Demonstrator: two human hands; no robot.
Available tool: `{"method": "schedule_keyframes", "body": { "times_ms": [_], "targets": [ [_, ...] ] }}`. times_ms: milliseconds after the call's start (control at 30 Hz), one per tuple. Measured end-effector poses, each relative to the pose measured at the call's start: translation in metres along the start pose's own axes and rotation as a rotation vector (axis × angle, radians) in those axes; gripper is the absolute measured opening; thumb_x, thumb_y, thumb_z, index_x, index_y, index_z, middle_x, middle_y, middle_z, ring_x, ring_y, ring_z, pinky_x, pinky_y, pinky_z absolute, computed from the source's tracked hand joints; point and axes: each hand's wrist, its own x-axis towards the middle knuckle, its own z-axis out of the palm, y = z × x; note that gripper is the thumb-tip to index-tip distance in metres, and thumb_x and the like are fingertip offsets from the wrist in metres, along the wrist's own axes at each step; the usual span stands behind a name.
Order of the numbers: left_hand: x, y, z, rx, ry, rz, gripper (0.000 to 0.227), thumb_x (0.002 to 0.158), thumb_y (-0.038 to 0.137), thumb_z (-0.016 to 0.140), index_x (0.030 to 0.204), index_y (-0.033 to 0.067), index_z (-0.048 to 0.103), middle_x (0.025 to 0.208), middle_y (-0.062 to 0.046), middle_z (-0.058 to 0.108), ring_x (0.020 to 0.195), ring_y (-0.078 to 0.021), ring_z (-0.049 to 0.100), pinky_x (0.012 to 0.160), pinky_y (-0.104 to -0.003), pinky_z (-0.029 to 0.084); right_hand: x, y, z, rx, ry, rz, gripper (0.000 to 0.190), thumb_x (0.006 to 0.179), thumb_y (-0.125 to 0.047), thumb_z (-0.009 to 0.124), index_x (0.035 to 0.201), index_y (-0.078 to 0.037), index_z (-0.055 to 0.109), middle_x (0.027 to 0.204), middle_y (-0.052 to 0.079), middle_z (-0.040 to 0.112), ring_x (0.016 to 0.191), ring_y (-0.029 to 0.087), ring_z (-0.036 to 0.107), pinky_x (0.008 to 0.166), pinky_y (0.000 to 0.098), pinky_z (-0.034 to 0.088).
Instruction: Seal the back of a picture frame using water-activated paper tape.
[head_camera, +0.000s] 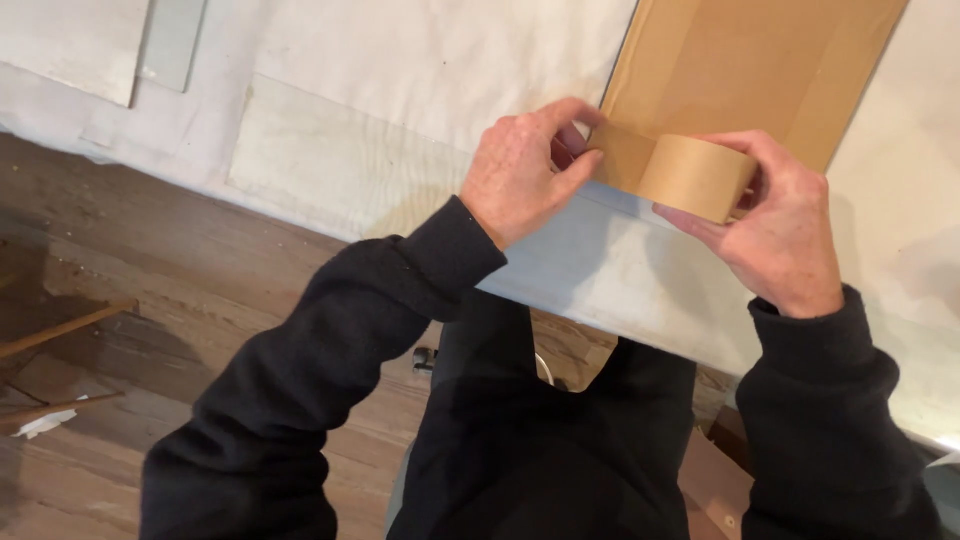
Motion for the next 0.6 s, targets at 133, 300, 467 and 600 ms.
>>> {"method": "schedule_keyframes", "body": {
  "times_ms": [133,300,467,600],
  "targets": [
    [0.002,0.011,-0.011,0.071,-0.136,-0.051,0.034,0.091,0.013,0.072,0.121,0.0076,0.056,0.082,-0.001,0.070,0.071,-0.0177,0.072,0.065,-0.033,0.057,0.008,0.001,0.000,0.018,-0.052,0.029,0.052,0.083,-0.018,0.090,0.126,0.000,0.065,0.112,0.011,0.073,0.100,0.019,0.074,0.088,0.0317,0.063],
    [-0.007,0.001,-0.004,0.312,-0.076,0.209,0.033,0.085,0.018,0.082,0.111,0.0087,0.065,0.105,-0.005,0.061,0.090,-0.0221,0.067,0.077,-0.037,0.057,0.010,-0.002,-0.003,-0.039,-0.060,0.063,0.052,0.082,-0.018,0.091,0.124,0.000,0.065,0.109,0.012,0.073,0.098,0.019,0.075,0.085,0.0318,0.063],
    [-0.009,-0.008,0.000,0.358,-0.072,0.249,0.032,0.085,0.016,0.081,0.113,0.0084,0.068,0.110,-0.004,0.061,0.100,-0.0220,0.064,0.080,-0.036,0.057,0.009,-0.001,-0.004,-0.080,-0.062,0.066,0.053,0.083,-0.018,0.092,0.125,0.001,0.065,0.112,0.013,0.073,0.099,0.020,0.075,0.086,0.0317,0.064],
    [-0.009,-0.011,0.001,0.395,-0.066,0.279,0.031,0.085,0.015,0.080,0.114,0.0091,0.068,0.107,-0.002,0.062,0.098,-0.0231,0.063,0.079,-0.036,0.057,0.009,-0.001,-0.005,-0.088,-0.060,0.089,0.054,0.082,-0.017,0.091,0.126,0.001,0.064,0.113,0.014,0.073,0.100,0.020,0.075,0.087,0.0320,0.063]
  ]
}}
